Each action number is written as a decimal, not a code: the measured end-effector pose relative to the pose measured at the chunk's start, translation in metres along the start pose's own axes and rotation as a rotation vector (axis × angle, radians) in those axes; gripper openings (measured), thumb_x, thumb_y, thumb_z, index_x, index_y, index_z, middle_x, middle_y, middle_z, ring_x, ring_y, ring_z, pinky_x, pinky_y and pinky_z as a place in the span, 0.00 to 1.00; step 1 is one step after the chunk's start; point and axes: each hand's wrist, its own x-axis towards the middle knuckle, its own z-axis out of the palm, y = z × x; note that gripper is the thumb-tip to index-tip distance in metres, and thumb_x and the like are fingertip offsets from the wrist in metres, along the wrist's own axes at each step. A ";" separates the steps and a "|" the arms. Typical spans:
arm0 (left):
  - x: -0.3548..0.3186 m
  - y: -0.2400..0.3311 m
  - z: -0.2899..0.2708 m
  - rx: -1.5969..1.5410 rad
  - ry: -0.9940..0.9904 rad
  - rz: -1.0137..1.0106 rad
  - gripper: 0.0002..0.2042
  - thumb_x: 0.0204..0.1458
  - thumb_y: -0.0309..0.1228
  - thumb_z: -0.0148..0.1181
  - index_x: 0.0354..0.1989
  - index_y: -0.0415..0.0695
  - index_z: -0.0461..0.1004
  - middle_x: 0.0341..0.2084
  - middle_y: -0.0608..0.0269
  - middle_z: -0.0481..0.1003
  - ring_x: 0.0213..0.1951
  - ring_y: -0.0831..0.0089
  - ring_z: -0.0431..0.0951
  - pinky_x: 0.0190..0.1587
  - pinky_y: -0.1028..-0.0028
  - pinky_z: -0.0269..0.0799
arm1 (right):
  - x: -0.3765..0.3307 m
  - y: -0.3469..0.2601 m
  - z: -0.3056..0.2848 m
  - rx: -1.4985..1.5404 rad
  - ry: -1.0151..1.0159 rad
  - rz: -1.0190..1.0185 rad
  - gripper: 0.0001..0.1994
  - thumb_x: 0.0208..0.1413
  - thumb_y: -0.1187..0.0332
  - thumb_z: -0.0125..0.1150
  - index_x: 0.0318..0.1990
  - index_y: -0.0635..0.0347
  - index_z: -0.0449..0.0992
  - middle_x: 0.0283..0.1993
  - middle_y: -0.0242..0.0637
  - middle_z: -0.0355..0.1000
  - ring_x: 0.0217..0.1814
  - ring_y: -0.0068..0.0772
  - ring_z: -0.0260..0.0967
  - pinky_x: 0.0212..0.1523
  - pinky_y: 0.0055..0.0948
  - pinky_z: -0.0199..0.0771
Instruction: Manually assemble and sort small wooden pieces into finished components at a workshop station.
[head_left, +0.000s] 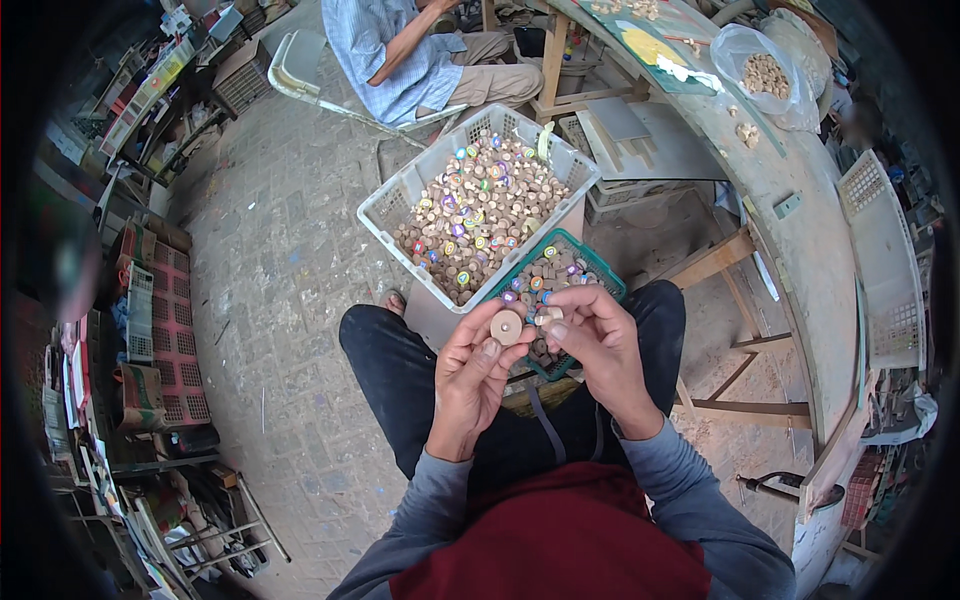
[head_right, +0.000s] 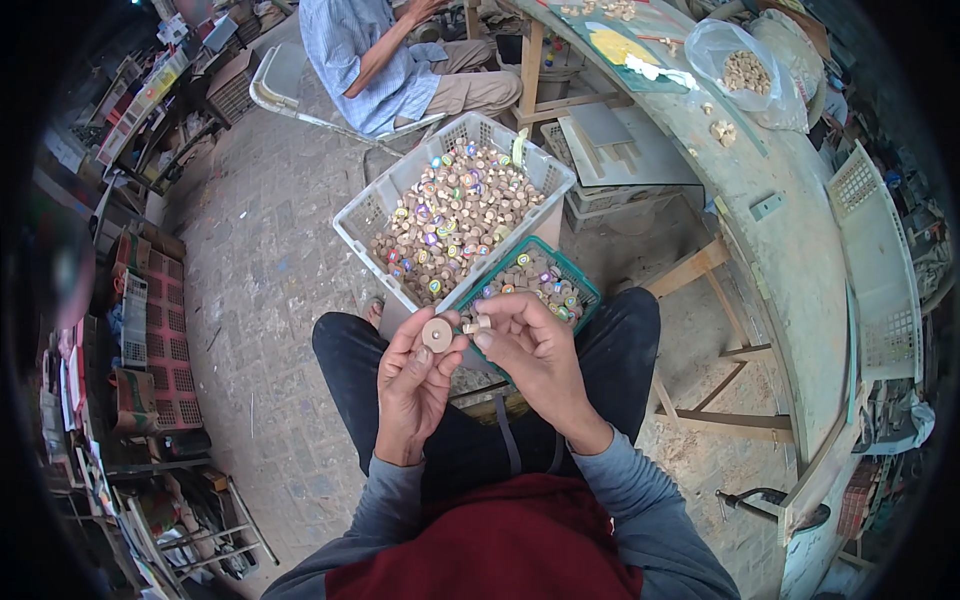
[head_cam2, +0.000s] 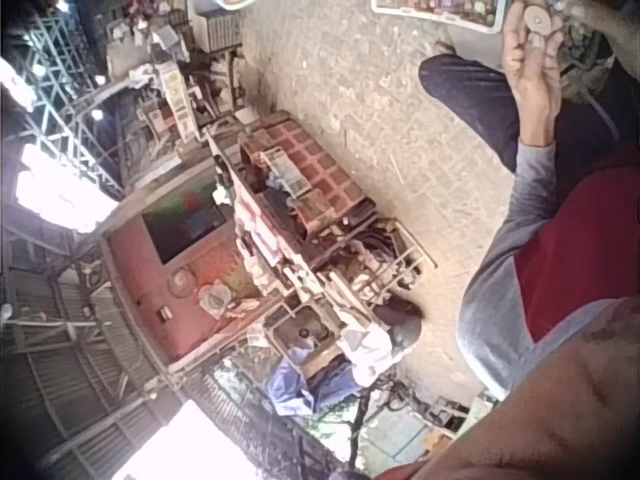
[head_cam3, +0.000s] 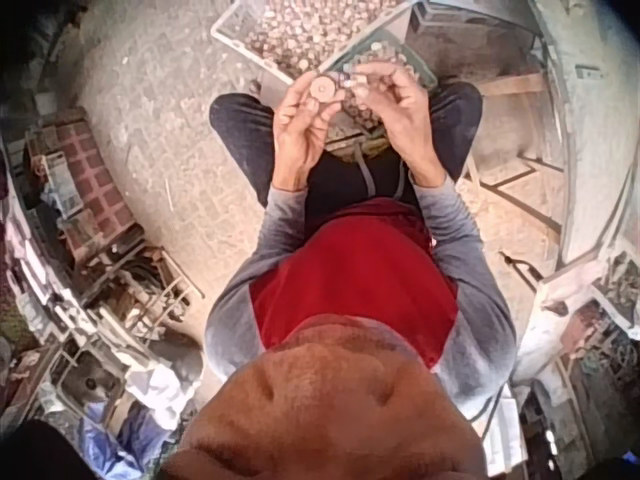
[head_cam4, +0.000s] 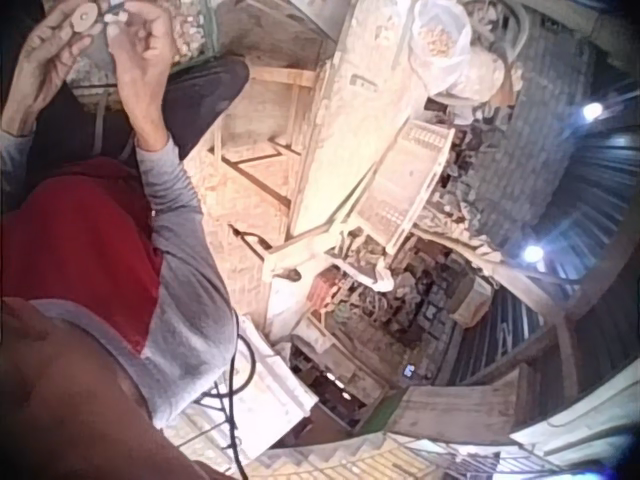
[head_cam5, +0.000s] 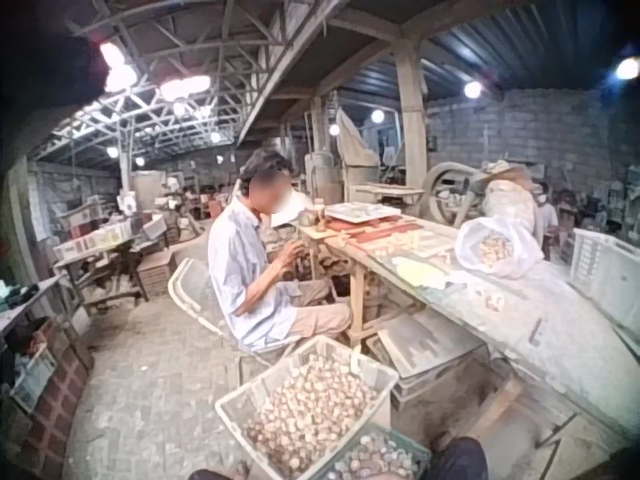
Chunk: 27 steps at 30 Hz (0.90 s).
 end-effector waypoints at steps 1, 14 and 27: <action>0.001 -0.002 0.002 -0.006 -0.019 -0.013 0.23 0.58 0.24 0.56 0.62 0.34 0.62 0.55 0.39 0.69 0.51 0.56 0.78 0.53 0.67 0.77 | -0.001 -0.004 0.000 0.017 0.034 0.021 0.11 0.59 0.78 0.58 0.50 0.64 0.72 0.39 0.27 0.70 0.39 0.13 0.67 0.40 0.17 0.68; -0.023 -0.025 -0.083 0.131 0.088 -0.057 0.26 0.52 0.29 0.60 0.60 0.36 0.63 0.53 0.50 0.71 0.52 0.61 0.74 0.52 0.69 0.74 | 0.053 -0.085 -0.130 -0.613 0.486 -0.421 0.12 0.57 0.70 0.63 0.46 0.62 0.71 0.30 0.24 0.67 0.30 0.13 0.61 0.31 0.20 0.65; -0.023 -0.025 -0.027 0.194 0.093 -0.340 0.14 0.58 0.29 0.55 0.48 0.31 0.70 0.33 0.59 0.73 0.36 0.71 0.71 0.43 0.74 0.68 | 0.128 -0.103 -0.281 -1.256 0.975 -0.226 0.10 0.48 0.74 0.56 0.38 0.70 0.75 0.40 0.57 0.73 0.44 0.56 0.72 0.46 0.46 0.73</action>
